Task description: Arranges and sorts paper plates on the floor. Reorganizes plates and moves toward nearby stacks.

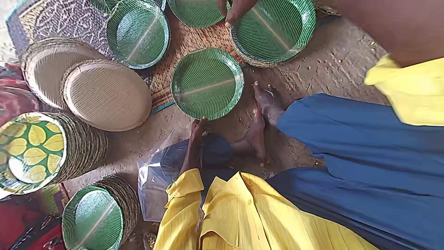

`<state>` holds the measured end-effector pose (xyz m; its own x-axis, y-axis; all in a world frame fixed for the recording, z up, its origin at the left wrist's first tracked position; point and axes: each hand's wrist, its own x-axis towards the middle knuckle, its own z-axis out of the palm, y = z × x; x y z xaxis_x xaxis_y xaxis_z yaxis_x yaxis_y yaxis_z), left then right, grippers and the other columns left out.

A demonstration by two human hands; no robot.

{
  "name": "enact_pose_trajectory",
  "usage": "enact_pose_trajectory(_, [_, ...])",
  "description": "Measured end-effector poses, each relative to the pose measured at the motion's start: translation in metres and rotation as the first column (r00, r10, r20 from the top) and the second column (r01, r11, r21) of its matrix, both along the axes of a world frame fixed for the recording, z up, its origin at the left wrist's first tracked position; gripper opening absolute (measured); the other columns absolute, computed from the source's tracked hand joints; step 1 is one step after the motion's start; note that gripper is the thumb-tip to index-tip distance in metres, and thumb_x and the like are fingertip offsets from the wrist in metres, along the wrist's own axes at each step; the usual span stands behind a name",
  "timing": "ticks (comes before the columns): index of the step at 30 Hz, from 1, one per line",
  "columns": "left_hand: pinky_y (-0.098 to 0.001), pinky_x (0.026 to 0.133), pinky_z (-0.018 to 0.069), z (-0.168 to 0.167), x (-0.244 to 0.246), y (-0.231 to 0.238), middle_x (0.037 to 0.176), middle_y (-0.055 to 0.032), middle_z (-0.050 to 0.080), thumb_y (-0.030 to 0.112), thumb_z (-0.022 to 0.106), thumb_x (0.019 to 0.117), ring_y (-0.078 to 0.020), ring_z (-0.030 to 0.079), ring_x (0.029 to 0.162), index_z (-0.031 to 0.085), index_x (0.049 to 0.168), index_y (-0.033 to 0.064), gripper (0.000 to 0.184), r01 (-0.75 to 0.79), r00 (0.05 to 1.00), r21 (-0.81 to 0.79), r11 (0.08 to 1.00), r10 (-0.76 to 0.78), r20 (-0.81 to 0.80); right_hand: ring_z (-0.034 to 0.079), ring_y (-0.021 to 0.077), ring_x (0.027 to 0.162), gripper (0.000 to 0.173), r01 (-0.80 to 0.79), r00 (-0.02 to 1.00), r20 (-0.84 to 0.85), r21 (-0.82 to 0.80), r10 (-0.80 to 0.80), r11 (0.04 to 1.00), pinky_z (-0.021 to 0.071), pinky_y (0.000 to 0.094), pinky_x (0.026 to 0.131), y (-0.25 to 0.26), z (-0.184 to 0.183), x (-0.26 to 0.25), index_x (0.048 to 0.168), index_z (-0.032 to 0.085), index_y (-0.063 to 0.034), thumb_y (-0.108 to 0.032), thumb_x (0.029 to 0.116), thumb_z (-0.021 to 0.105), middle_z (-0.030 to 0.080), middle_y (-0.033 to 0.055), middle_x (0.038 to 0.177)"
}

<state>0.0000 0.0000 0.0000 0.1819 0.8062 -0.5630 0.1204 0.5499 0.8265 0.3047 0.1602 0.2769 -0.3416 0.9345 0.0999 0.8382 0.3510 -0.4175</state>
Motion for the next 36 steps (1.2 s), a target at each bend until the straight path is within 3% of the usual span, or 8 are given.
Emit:
enact_pose_trajectory(3, [-0.0362,0.076,0.0601,0.006,-0.002,-0.003,0.099,-0.0143,0.071,0.024,0.042,0.1121,-0.0189,0.070,0.082,0.054,0.126,-0.0046,0.034,-0.063,0.998,0.006,0.998,0.063,-0.018,0.063,0.0461,0.107,0.027,0.112,0.920,0.391,-0.363,0.042,0.925,0.0468,0.0656,0.090,0.003,-0.005,0.010,0.121,0.068,0.0036,-0.014,0.1007,0.062,0.067,0.0285,0.111])
enact_pose_trajectory(5, [-0.0334,0.069,0.0589,0.012,-0.001,-0.003,0.087,-0.0103,0.070,0.024,0.041,0.1125,-0.0160,0.069,0.073,0.057,0.118,-0.0036,0.033,-0.129,0.991,0.032,0.991,0.130,-0.045,0.061,0.0525,0.117,0.035,0.243,0.919,0.378,-0.317,-0.113,0.917,0.0449,0.0743,0.093,0.004,-0.057,0.032,0.125,0.068,-0.0027,-0.026,0.0987,0.066,0.066,0.0305,0.119])
enact_pose_trajectory(10, [-0.0228,0.060,0.0513,0.021,0.001,-0.021,0.058,0.0012,0.056,0.010,0.045,0.1066,-0.0047,0.056,0.054,0.060,0.082,-0.0026,0.031,-0.282,0.923,0.364,0.888,0.354,-0.149,0.035,0.0550,0.144,0.075,0.445,0.893,0.240,-0.359,-0.380,0.820,0.0288,0.0788,0.109,-0.039,-0.184,0.073,0.153,0.046,-0.0016,-0.033,0.0917,0.076,0.041,0.0328,0.155])
enact_pose_trajectory(13, [-0.0257,0.069,0.0500,0.025,0.001,-0.028,0.070,-0.0046,0.061,0.013,0.048,0.1049,-0.0064,0.057,0.064,0.066,0.094,-0.0085,0.030,-0.018,0.900,0.553,0.833,0.255,-0.354,0.031,0.0562,0.146,0.076,0.503,0.864,0.182,-0.339,-0.469,0.795,0.0260,0.0797,0.110,-0.060,-0.222,0.083,0.154,0.043,-0.0003,-0.028,0.0914,0.077,0.037,0.0336,0.157])
enact_pose_trajectory(15, [-0.0323,0.069,0.0536,0.020,0.004,-0.028,0.073,-0.0139,0.066,0.013,0.050,0.1018,-0.0150,0.063,0.066,0.068,0.094,-0.0123,0.032,0.173,0.881,0.662,0.729,0.186,-0.435,0.040,0.0553,0.141,0.066,0.528,0.847,0.233,-0.282,-0.477,0.801,0.0312,0.0760,0.108,-0.066,-0.214,0.075,0.146,0.051,0.0024,-0.032,0.0948,0.072,0.046,0.0343,0.149])
enact_pose_trajectory(20, [-0.0426,0.069,0.0597,0.028,0.019,-0.007,0.073,-0.0153,0.070,0.009,0.059,0.0938,-0.0258,0.071,0.068,0.072,0.083,-0.0053,0.022,0.454,0.845,0.783,0.425,0.075,-0.530,0.052,0.0535,0.130,0.059,0.548,0.835,0.243,-0.278,-0.495,0.789,0.0374,0.0735,0.104,-0.060,-0.204,0.062,0.138,0.057,0.0044,-0.039,0.0991,0.066,0.056,0.0343,0.138])
enact_pose_trajectory(27, [-0.0520,0.091,0.0568,0.048,0.029,0.031,0.100,-0.0196,0.074,0.014,0.058,0.1004,-0.0343,0.073,0.098,0.074,0.104,-0.0038,0.024,0.701,0.689,0.566,0.434,-0.207,-0.694,0.058,0.0485,0.124,0.040,0.591,0.805,0.229,-0.221,-0.547,0.776,0.0449,0.0672,0.098,-0.062,-0.214,0.062,0.120,0.069,0.0038,-0.031,0.1016,0.063,0.062,0.0304,0.129])
enact_pose_trajectory(36, [-0.0491,0.086,0.0571,0.003,0.011,-0.007,0.088,-0.0163,0.074,0.010,0.060,0.0923,-0.0331,0.072,0.089,0.076,0.091,-0.0007,0.019,0.586,0.779,0.738,0.333,0.018,-0.627,0.061,0.0458,0.122,0.034,0.594,0.804,0.158,-0.273,-0.574,0.757,0.0474,0.0668,0.096,-0.061,-0.206,0.071,0.119,0.073,-0.0022,-0.026,0.1066,0.052,0.065,0.0264,0.127])
